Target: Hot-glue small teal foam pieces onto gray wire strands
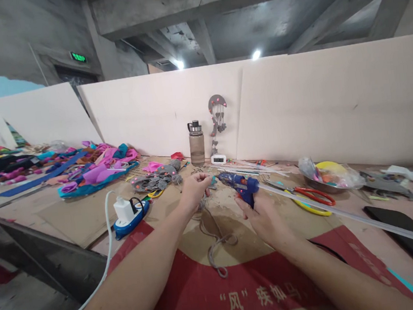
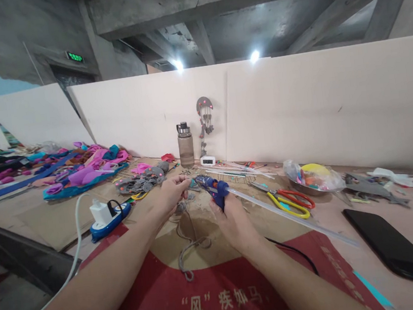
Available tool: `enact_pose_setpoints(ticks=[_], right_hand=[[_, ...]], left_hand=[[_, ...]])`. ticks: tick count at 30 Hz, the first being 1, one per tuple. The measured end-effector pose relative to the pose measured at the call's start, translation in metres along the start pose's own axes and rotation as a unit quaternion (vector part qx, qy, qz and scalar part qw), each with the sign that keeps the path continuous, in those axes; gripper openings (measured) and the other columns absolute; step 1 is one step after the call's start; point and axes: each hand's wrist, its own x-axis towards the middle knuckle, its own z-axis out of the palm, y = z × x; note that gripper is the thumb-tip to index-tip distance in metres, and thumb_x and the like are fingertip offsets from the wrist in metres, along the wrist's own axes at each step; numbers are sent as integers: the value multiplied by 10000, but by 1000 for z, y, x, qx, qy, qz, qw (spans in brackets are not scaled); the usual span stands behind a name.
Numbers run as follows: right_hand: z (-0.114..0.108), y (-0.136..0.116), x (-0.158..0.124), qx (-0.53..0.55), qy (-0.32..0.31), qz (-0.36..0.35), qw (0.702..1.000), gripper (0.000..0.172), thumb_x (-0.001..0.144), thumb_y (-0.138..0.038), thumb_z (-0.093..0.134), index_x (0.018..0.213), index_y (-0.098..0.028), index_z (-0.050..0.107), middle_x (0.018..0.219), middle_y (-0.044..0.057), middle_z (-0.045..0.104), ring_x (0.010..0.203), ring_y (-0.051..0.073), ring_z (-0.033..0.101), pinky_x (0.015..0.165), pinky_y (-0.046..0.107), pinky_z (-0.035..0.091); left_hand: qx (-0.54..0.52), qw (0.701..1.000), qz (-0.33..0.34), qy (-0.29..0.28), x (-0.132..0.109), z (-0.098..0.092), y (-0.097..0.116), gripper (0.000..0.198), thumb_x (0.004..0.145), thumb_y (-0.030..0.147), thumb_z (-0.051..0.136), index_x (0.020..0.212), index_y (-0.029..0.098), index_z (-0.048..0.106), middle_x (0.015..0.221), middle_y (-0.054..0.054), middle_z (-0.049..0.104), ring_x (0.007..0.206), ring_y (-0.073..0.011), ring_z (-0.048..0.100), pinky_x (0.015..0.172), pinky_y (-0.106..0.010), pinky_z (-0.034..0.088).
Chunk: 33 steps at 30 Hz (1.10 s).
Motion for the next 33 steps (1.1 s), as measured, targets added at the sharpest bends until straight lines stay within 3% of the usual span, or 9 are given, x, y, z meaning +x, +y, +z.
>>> enact_pose_setpoints(ticks=[11,20,33], right_hand=[[6,7,1,3,4,9,1000,279,861,-351,429,1024,-159,550,806,67,605,688,187,563,609,291,440],[6,4,0,3,-3,17,1000,291,856,-338,429,1055,-163,549,741,46,596,663,193,568,620,302,446],[5,2,0,8,4,16,1000,303,858,-338,431,1082,-170,547,836,70,620,686,195,575,630,308,453]], left_hand=[[6,1000,6,-8,2,1,-3,122,718,247,627,666,142,592,421,51,486,342,-48,389,388,-174,238],[-4,1000,0,-2,1,2,-5,139,700,262,662,664,146,596,404,51,490,328,-47,375,383,-176,230],[-1,1000,-2,-1,-1,2,-2,144,700,257,664,655,143,590,396,52,492,328,-42,380,387,-172,223]])
